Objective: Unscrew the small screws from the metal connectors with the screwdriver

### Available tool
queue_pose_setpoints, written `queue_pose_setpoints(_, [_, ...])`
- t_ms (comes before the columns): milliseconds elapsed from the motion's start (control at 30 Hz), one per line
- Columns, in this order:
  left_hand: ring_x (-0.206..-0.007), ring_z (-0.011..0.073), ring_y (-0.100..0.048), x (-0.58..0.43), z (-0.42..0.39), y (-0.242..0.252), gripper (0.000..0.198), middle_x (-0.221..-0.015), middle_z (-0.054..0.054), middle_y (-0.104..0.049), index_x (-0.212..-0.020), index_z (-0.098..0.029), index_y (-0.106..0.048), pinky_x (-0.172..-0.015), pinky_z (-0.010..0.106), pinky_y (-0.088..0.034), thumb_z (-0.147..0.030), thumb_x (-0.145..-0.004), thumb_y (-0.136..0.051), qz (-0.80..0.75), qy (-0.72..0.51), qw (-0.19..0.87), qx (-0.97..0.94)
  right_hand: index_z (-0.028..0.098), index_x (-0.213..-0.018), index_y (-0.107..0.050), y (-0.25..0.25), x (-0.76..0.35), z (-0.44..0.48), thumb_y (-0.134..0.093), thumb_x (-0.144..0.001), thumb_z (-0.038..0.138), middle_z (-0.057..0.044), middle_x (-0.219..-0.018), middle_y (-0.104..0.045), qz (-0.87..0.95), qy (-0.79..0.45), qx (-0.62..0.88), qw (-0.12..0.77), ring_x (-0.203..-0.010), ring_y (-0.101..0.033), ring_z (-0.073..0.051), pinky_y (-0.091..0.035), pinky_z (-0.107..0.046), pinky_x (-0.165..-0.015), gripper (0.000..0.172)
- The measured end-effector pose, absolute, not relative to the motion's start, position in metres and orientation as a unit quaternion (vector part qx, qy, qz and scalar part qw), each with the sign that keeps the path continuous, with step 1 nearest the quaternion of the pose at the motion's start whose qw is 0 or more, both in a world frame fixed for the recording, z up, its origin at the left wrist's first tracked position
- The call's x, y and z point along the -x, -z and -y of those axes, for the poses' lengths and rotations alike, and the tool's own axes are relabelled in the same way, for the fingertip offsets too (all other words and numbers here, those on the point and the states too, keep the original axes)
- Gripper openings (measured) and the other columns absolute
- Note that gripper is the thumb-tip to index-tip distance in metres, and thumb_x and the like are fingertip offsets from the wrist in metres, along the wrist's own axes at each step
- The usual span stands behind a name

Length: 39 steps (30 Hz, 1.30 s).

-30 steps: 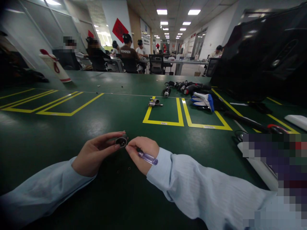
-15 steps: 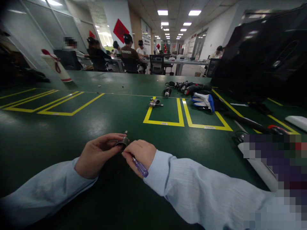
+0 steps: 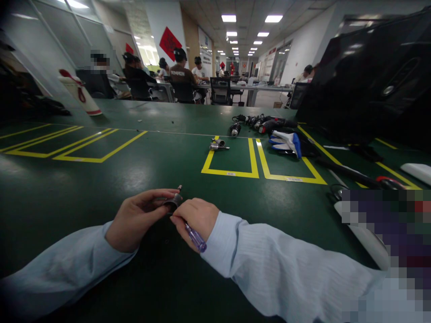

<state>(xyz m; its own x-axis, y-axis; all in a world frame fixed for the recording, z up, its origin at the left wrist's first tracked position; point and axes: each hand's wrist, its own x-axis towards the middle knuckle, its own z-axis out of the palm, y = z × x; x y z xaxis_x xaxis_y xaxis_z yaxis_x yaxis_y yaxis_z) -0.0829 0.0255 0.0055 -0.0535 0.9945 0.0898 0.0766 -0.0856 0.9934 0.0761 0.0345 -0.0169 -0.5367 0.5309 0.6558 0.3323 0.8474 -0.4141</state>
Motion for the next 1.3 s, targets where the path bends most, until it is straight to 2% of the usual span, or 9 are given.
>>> queue_pose_setpoints(500, [-0.092,0.0248,-0.062,0.0823,-0.0261,-0.0056,0.016,-0.093,0.010,-0.068,-0.069,-0.012,-0.065,-0.085,0.040,-0.047,-0.008,-0.054,-0.063,-0.503,-0.511,0.461,-0.523,0.015,-0.075,-0.055,0.0168,-0.0753,-0.0334,-0.046,-0.081,0.017,-0.006,-0.072,-0.063,0.876,-0.109,0.231,0.408,-0.069,-0.058,-0.014,-0.046,-0.024,-0.066,0.011])
queue_pose_setpoints(1300, [-0.086,0.0209,-0.063,0.0831,-0.0263,-0.0027,0.014,-0.091,0.008,-0.067,-0.067,-0.012,-0.064,-0.085,0.036,-0.048,-0.010,-0.053,-0.066,-0.518,-0.512,0.444,-0.522,0.016,-0.076,-0.055,0.0185,-0.0735,-0.0322,-0.046,-0.081,0.018,-0.005,-0.073,-0.063,0.879,-0.101,0.259,0.386,-0.069,-0.059,-0.014,-0.046,-0.024,-0.066,0.011])
